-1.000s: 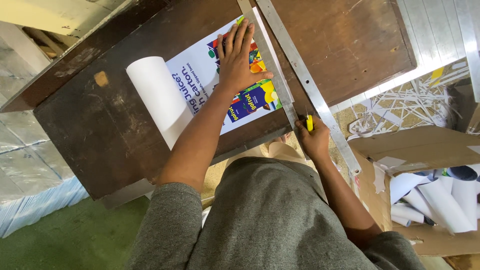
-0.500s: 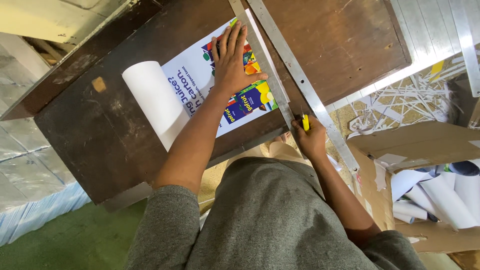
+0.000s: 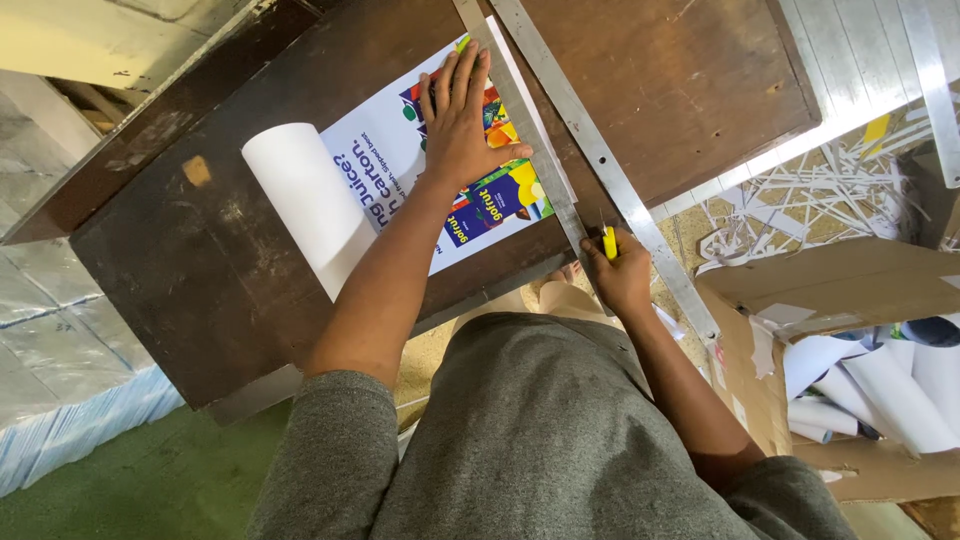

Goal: Cutting printed paper sheets using a metal ruler and a utility knife

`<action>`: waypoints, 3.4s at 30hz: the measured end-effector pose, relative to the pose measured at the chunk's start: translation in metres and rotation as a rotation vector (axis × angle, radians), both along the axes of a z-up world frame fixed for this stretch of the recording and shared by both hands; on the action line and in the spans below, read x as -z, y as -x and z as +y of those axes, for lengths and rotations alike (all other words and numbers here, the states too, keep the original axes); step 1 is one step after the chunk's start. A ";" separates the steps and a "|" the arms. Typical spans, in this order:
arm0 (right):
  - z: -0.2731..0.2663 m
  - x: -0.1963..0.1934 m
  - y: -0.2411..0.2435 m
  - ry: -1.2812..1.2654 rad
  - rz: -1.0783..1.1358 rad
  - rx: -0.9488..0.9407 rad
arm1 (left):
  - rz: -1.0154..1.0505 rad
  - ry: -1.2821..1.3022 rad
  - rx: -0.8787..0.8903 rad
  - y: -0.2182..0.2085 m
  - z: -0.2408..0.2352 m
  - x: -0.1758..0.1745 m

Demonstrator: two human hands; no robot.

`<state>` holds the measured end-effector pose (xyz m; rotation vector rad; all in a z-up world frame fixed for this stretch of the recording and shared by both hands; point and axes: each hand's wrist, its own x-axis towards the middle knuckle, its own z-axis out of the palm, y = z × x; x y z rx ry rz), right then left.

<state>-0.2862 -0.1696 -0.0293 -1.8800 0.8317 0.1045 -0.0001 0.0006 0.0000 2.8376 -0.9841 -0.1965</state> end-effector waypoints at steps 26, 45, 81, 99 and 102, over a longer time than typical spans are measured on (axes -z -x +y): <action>0.003 -0.016 -0.002 0.095 0.023 -0.065 | 0.018 -0.027 -0.021 -0.001 -0.005 -0.004; -0.010 -0.112 -0.152 0.158 0.087 -0.231 | 0.140 -0.305 -0.219 -0.001 -0.067 -0.031; -0.003 -0.036 -0.303 0.629 -0.333 -0.587 | 0.257 -0.305 -0.174 -0.004 -0.047 -0.037; -0.003 -0.055 -0.214 0.594 -0.263 -0.576 | 0.145 -0.144 -0.184 -0.005 -0.041 -0.019; -0.001 -0.066 -0.193 0.604 -0.242 -0.593 | 0.187 -0.187 -0.174 -0.004 -0.039 -0.033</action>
